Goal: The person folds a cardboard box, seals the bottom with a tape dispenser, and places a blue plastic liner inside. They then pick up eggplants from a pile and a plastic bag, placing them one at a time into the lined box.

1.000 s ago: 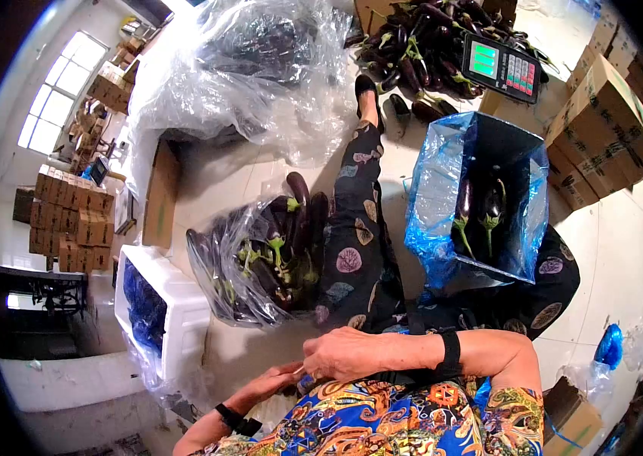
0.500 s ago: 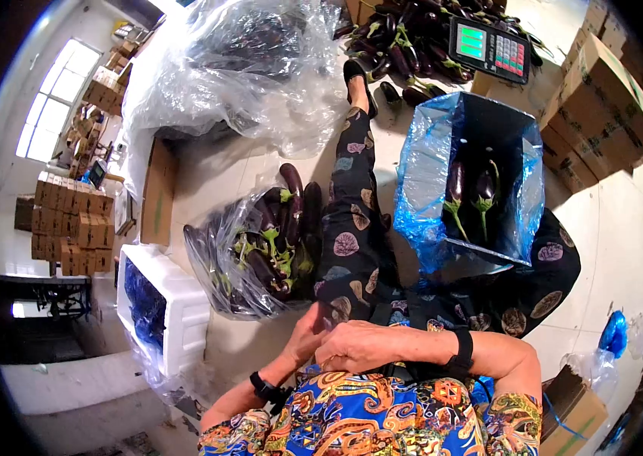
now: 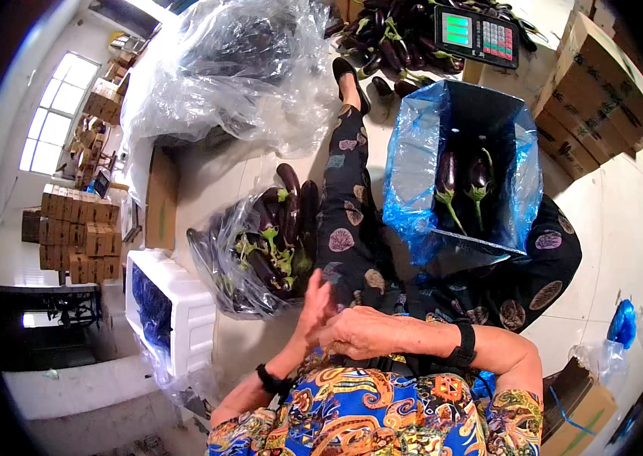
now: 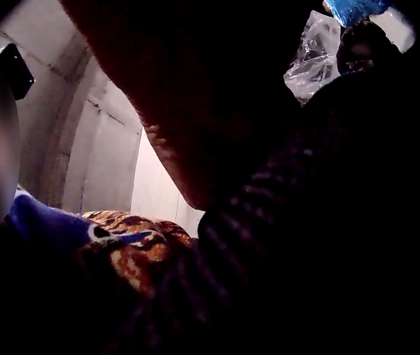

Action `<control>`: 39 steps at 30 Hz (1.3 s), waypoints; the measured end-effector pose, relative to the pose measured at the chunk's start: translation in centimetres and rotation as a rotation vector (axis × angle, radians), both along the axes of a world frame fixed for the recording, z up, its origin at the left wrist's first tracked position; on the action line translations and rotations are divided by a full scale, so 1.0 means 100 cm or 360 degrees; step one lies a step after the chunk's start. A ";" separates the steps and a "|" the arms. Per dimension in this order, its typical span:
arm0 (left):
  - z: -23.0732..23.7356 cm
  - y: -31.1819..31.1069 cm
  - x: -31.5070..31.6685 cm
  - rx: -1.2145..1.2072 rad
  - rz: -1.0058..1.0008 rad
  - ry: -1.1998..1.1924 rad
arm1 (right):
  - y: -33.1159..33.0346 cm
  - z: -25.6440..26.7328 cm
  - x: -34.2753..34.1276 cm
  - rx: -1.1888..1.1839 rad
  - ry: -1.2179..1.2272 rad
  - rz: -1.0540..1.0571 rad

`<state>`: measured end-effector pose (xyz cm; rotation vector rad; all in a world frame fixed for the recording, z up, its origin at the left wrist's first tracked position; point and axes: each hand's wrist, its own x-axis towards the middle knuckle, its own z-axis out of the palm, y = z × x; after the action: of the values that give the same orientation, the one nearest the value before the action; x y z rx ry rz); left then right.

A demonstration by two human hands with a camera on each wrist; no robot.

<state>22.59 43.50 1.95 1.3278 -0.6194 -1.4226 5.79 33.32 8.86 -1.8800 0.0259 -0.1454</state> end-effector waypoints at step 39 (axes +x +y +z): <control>0.012 -0.013 0.144 0.0683 -0.0069 -0.0153 | -0.080 0.053 -0.089 0.0023 0.0456 -0.0691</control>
<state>37.04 42.19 3.18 1.7342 -0.4180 -1.5920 -3.15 25.35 14.20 -1.8439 0.6310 -0.1699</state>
